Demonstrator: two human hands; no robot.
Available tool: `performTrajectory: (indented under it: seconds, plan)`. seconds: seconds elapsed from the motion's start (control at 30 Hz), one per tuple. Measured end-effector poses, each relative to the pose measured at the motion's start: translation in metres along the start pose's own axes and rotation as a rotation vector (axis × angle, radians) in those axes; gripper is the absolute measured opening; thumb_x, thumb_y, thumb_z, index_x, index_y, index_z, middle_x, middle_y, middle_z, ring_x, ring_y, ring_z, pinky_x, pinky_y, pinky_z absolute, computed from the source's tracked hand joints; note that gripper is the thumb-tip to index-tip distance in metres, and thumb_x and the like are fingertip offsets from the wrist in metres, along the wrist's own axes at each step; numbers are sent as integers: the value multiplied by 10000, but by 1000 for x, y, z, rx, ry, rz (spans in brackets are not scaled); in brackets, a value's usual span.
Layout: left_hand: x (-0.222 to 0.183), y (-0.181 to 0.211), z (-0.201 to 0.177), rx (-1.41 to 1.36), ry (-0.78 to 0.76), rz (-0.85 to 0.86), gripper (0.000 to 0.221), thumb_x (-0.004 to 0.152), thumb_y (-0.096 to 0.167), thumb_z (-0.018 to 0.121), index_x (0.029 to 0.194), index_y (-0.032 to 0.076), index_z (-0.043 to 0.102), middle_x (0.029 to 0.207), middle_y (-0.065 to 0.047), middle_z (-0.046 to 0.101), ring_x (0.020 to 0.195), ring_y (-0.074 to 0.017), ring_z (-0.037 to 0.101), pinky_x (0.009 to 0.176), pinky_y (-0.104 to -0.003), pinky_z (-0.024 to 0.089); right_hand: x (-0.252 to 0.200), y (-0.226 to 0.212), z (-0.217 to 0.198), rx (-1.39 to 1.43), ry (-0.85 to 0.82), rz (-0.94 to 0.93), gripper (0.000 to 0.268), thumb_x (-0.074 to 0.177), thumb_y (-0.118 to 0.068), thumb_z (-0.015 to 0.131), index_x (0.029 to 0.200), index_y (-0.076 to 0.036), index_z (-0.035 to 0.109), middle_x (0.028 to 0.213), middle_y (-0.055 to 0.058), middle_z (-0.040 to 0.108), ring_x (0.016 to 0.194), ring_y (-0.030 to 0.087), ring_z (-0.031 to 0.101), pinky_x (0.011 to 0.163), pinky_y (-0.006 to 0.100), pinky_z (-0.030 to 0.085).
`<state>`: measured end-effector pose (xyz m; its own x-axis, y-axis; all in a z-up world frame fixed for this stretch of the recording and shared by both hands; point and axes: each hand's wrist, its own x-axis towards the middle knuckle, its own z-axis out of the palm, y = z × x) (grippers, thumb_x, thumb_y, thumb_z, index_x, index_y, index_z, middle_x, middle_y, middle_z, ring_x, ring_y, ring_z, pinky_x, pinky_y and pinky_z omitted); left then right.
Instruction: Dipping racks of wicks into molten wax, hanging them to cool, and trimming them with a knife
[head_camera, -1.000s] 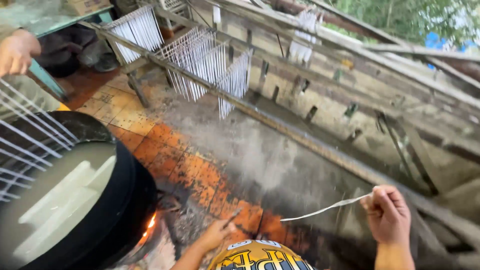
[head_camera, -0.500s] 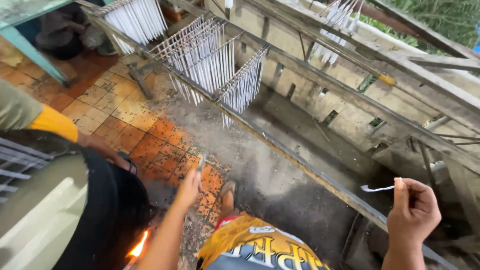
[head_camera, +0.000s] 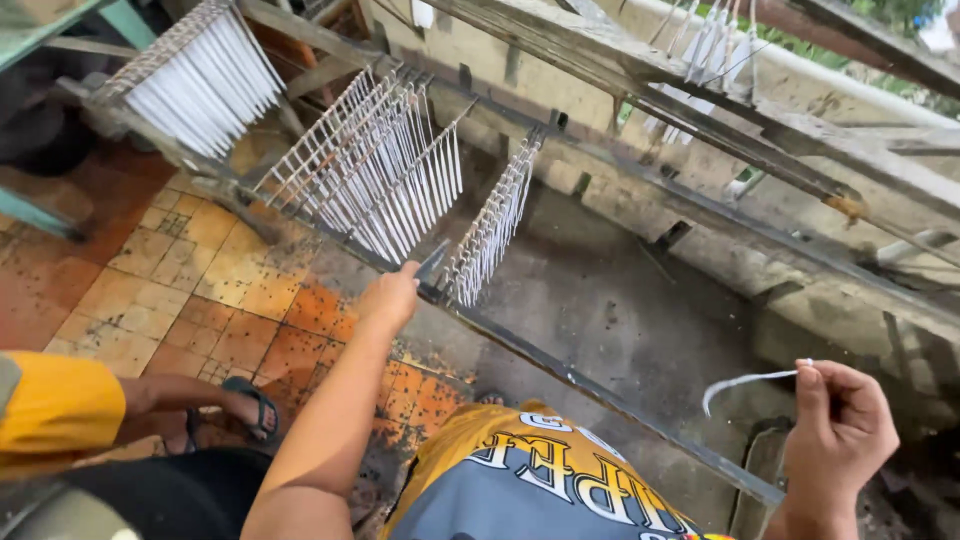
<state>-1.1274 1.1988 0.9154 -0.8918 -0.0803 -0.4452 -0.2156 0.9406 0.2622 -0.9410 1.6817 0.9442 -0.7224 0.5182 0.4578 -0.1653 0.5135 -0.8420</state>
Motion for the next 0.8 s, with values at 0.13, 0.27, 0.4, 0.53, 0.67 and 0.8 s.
performTrajectory:
  seconds: [0.13, 0.27, 0.4, 0.53, 0.67, 0.8]
  plan:
    - [23, 3, -8, 91, -96, 49, 319, 1124, 220, 372, 1411, 180, 505, 849, -64, 633, 732, -223, 636, 637, -367, 546, 12, 2, 27, -50, -7, 30, 76, 1234, 10, 701, 1198, 28, 636, 1104, 115, 656, 1012, 121, 593, 926, 237, 477]
    - [39, -7, 4, 103, -102, 72, 320, 1116, 250, 400, 1410, 160, 491, 984, -181, 711, 865, -353, 696, 714, -479, 572, 23, 8, 43, -58, -31, 41, 65, 1231, -2, 686, 1217, 33, 633, 1145, 140, 670, 1048, 147, 621, 963, 246, 495]
    - [43, -14, 13, 68, -167, 48, 310, 1115, 208, 395, 1406, 152, 487, 746, -21, 557, 593, -177, 514, 532, -319, 432, 31, 11, 56, -41, -16, 18, 91, 1235, 44, 705, 1201, 55, 622, 1118, 139, 656, 1017, 146, 603, 914, 246, 483]
    - [59, -10, 13, 80, -116, 92, 332, 1125, 215, 390, 1427, 151, 511, 730, 8, 573, 509, -120, 495, 435, -244, 427, 38, 10, 66, -38, -52, 7, 81, 1226, 35, 690, 1189, 48, 619, 1116, 148, 655, 1024, 166, 618, 921, 262, 494]
    - [62, 13, -7, 79, -150, 103, 274, 1133, 204, 401, 1362, 126, 528, 731, 11, 513, 536, -129, 486, 460, -251, 440, 36, 11, 67, -18, -41, 20, 79, 1217, 38, 682, 1208, 50, 604, 1134, 148, 658, 1060, 182, 641, 975, 273, 518]
    - [71, 20, -8, 74, -173, 97, 305, 1117, 236, 411, 1383, 118, 504, 749, -15, 528, 620, -179, 532, 533, -323, 461, 32, 7, 66, -55, -36, 58, 68, 1218, 7, 677, 1200, 34, 617, 1143, 144, 673, 1064, 169, 641, 962, 257, 507]
